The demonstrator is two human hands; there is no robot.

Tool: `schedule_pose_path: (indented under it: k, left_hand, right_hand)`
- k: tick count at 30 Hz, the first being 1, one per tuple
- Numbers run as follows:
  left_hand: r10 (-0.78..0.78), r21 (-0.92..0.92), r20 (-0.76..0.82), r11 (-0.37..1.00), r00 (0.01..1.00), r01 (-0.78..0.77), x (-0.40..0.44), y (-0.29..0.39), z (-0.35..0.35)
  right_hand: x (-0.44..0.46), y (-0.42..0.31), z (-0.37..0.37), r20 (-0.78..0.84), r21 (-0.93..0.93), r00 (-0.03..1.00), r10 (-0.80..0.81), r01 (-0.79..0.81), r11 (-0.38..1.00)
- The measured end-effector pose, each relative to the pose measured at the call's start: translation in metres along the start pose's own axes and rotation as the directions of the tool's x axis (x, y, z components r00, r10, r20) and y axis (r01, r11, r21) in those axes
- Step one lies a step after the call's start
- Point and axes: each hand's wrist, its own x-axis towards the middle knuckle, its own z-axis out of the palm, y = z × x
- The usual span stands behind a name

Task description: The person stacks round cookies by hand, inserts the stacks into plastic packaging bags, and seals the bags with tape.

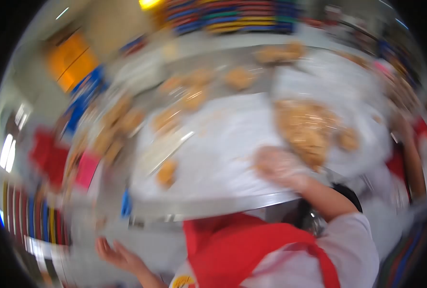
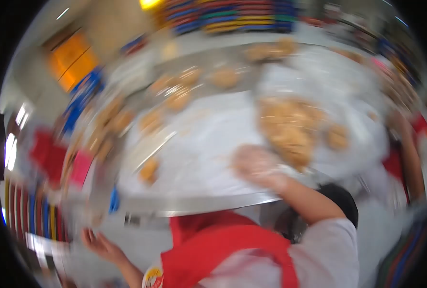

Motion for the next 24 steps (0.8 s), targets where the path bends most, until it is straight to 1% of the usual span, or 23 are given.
schedule_pose_path:
  k: [1, 2, 3, 4, 5, 6, 7, 9, 10, 12, 13, 15, 17, 18, 19, 20, 21, 23, 24]
  left_hand:
    - [0.043, -0.111, 0.062, 0.993, 0.997, -0.036, -0.004, -0.002, 0.027]
    - [0.031, -0.225, 0.111, 0.974, 0.993, -0.005, -0.009, -0.004, 0.050]
    - [0.011, -0.317, 0.162, 0.947, 0.987, 0.041, -0.011, 0.002, 0.077]
    - [0.105, -0.274, 0.199, 0.960, 0.974, -0.048, -0.009, 0.025, 0.102]
    - [0.195, -0.208, 0.220, 0.967, 0.956, -0.149, -0.006, 0.045, 0.110]
    - [0.274, -0.105, 0.235, 0.961, 0.933, -0.256, -0.006, 0.057, 0.118]
    - [0.242, -0.121, 0.293, 0.969, 0.925, -0.215, -0.011, 0.056, 0.133]
    - [0.171, -0.124, 0.419, 0.984, 0.892, -0.130, -0.019, 0.053, 0.155]
    - [0.188, -0.205, 0.441, 0.973, 0.878, -0.105, -0.023, 0.058, 0.161]
    - [0.225, -0.349, 0.485, 0.936, 0.845, -0.049, -0.021, 0.078, 0.167]
    - [0.223, -0.370, 0.482, 0.929, 0.848, -0.034, -0.020, 0.083, 0.168]
    - [0.210, -0.391, 0.477, 0.920, 0.853, -0.008, -0.018, 0.086, 0.165]
    - [0.249, -0.456, 0.499, 0.890, 0.830, 0.008, -0.025, 0.049, 0.182]
    - [0.262, -0.476, 0.511, 0.879, 0.818, 0.016, -0.027, 0.044, 0.181]
    - [0.265, -0.388, 0.448, 0.918, 0.854, -0.081, -0.035, 0.040, 0.179]
    - [0.275, -0.359, 0.439, 0.926, 0.855, -0.114, -0.036, 0.037, 0.179]
    - [0.209, -0.394, 0.426, 0.919, 0.880, -0.028, -0.035, 0.049, 0.176]
    - [0.181, -0.388, 0.415, 0.922, 0.891, -0.006, -0.036, 0.046, 0.176]
    - [0.189, -0.384, 0.409, 0.923, 0.893, -0.020, -0.035, 0.044, 0.175]
  right_hand:
    - [-0.006, 0.009, 0.017, -0.057, -0.053, 0.998, -0.029, 0.026, 0.998]
    - [-0.008, 0.010, 0.022, -0.123, -0.044, 0.992, 0.007, -0.013, 0.999]
    - [-0.001, 0.001, 0.005, 0.095, -0.201, 0.986, 0.139, -0.118, 0.973]
    - [-0.006, 0.005, 0.006, -0.047, -0.138, 0.994, 0.094, -0.099, 0.985]
    - [-0.010, -0.002, -0.007, -0.145, -0.102, 0.987, 0.074, -0.089, 0.991]
    - [-0.011, -0.003, -0.012, -0.106, -0.114, 0.986, 0.126, -0.138, 0.984]
    - [-0.010, -0.003, -0.012, -0.061, -0.110, 0.985, 0.164, -0.169, 0.979]
    - [-0.010, -0.002, -0.011, -0.059, -0.122, 0.986, 0.159, -0.165, 0.979]
    - [-0.012, -0.001, -0.012, -0.060, -0.123, 0.985, 0.160, -0.167, 0.978]
    - [-0.011, -0.004, -0.017, -0.004, -0.135, 0.973, 0.232, -0.230, 0.964]
    - [-0.010, -0.006, -0.017, 0.024, -0.132, 0.964, 0.263, -0.258, 0.957]
    - [-0.007, -0.005, -0.013, 0.027, -0.157, 0.955, 0.295, -0.287, 0.945]
    - [-0.007, -0.003, -0.010, 0.055, -0.193, 0.948, 0.312, -0.297, 0.935]
    - [-0.007, -0.001, -0.010, 0.085, -0.218, 0.946, 0.313, -0.289, 0.932]
    - [-0.005, 0.000, -0.007, 0.119, -0.228, 0.944, 0.307, -0.275, 0.934]
    - [-0.011, 0.006, 0.005, -0.020, -0.235, 0.976, 0.216, -0.214, 0.948]
    - [-0.014, 0.006, 0.005, -0.150, -0.209, 0.979, 0.139, -0.169, 0.963]
    - [-0.014, 0.011, 0.005, -0.122, -0.120, 0.984, 0.128, -0.142, 0.982]
    - [-0.014, 0.008, 0.005, -0.122, -0.103, 0.980, 0.154, -0.167, 0.981]
